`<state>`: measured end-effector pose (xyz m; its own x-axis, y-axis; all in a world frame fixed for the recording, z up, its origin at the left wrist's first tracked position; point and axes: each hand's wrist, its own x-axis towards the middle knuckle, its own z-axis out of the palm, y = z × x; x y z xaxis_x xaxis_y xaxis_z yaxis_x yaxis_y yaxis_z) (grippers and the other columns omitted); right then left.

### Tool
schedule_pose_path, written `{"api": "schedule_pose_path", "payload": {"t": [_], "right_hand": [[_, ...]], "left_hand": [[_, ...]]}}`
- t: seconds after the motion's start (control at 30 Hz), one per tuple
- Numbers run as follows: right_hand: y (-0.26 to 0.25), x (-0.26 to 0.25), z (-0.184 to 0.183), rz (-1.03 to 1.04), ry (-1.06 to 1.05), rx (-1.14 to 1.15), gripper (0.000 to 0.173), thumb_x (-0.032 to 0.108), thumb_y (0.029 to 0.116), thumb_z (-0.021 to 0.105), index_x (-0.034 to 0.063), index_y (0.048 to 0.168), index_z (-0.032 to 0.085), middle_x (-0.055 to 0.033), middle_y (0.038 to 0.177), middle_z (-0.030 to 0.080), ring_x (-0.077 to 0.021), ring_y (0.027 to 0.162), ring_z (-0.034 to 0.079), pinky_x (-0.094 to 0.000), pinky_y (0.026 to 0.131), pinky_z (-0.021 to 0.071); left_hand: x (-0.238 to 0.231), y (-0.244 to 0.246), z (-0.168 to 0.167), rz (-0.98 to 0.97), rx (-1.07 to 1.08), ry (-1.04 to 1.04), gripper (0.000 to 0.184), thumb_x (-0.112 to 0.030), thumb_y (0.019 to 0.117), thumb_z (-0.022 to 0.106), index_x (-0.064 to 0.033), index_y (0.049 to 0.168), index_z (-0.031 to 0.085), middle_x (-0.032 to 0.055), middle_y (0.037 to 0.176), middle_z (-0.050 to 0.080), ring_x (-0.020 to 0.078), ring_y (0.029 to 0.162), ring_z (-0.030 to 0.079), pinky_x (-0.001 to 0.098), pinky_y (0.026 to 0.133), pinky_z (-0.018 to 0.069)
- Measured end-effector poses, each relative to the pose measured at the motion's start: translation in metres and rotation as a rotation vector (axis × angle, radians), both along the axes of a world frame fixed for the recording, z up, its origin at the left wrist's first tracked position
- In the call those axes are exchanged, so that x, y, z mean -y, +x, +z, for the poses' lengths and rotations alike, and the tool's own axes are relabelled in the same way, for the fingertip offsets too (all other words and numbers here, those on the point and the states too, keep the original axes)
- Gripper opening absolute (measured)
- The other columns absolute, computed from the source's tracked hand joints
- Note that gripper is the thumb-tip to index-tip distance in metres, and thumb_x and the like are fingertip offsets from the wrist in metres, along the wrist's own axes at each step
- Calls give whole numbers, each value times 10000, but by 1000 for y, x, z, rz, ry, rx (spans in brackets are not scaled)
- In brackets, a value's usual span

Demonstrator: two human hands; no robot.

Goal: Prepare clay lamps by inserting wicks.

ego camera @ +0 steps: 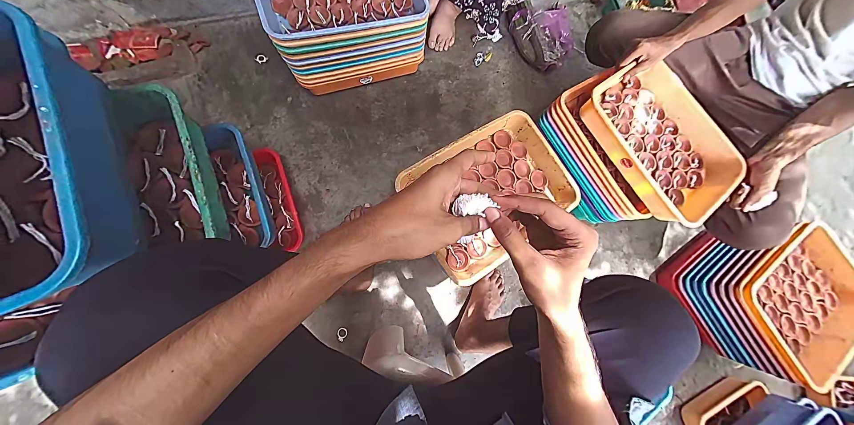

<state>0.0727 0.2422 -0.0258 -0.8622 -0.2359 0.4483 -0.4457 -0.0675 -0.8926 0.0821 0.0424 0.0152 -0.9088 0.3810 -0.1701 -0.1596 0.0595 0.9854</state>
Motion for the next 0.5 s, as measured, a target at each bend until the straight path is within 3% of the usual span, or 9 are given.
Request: {"api": "schedule_pose_path", "payload": {"t": [0.3,0.5], "right_hand": [[0,-3,2,14,-39,48,155,-44,852,768,-16,1004,759,-96,951,753,-146,789,710,-316,755,637],[-3,-9,-2,33,-124,181,172,-33,872,770,-12,1042,753,-105,930,754,-150,770,721,-314,763,640]], "left_hand": [[0,-1,0,-10,-1,12,714,33,928,709,-131,1532,366,66,1230,710,154,1034,722,280,863,616],[2,-4,-2,1,-42,52,567,-4,935,721,-89,1446,491,87,1190,702,179,1021,718,309,859,627]]}}
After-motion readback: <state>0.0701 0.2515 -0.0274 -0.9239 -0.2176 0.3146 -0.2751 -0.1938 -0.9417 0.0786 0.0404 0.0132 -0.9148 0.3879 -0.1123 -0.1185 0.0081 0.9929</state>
